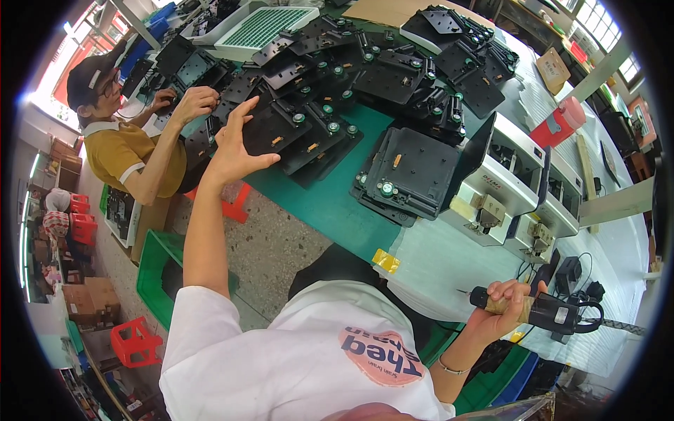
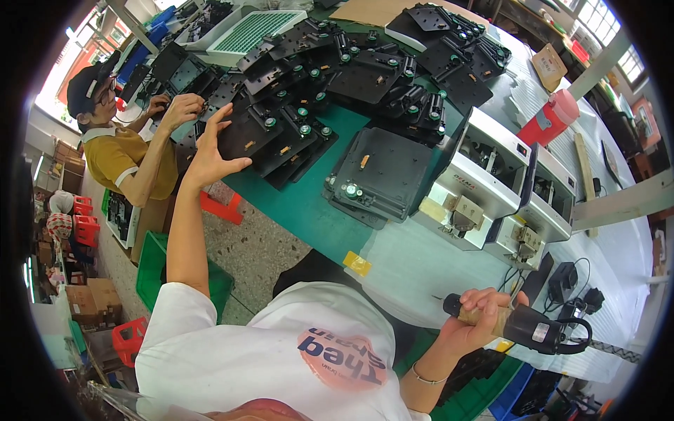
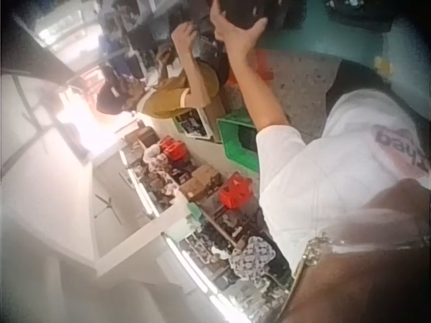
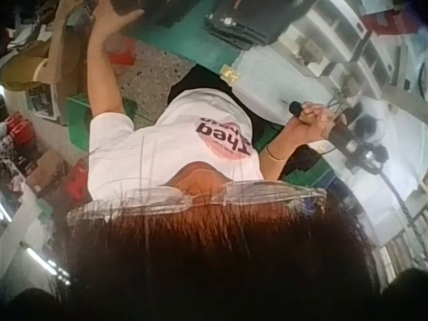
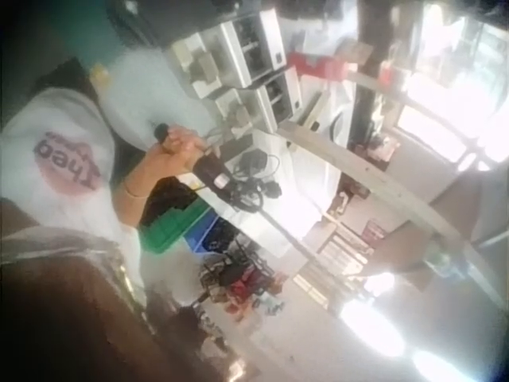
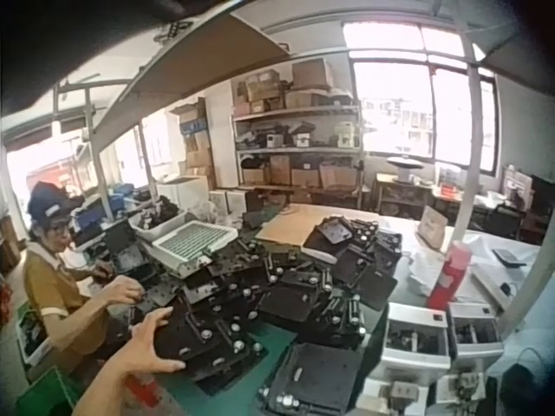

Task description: The person assembles plastic housing components by securing them together with screws using an electric screwdriver.

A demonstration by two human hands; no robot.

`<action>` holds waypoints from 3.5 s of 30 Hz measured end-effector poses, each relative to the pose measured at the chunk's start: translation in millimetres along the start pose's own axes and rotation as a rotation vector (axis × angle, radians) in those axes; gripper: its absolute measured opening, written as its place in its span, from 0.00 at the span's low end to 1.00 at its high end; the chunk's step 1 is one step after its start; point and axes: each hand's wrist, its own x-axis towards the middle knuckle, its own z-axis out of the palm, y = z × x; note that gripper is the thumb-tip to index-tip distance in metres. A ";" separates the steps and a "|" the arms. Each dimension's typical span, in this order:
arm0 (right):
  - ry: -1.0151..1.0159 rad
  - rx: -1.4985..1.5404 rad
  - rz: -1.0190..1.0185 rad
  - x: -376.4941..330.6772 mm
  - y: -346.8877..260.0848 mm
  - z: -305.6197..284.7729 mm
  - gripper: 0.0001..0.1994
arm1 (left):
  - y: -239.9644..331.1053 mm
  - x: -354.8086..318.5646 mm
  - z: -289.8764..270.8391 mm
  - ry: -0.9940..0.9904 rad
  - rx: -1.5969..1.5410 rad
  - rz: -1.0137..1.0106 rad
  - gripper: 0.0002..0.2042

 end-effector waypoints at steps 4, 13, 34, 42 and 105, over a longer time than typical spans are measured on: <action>0.025 0.017 0.005 -0.8 -4.7 -4.6 0.27 | -1.1 -4.4 2.5 0.006 -0.070 0.084 0.52; -0.098 0.246 -0.088 39.6 -1.7 22.1 0.33 | 98.1 -65.3 45.5 -0.167 -0.298 0.524 0.50; -0.367 0.050 -0.312 78.6 28.4 70.5 0.28 | 184.9 -90.6 180.4 -0.624 -0.307 0.738 0.38; -0.395 0.018 -0.325 76.0 24.4 71.1 0.28 | 179.3 -88.6 176.9 -0.621 -0.283 0.741 0.33; -0.468 0.091 0.045 13.2 9.6 9.8 0.29 | 197.4 -126.4 209.1 -0.228 -0.308 0.839 0.20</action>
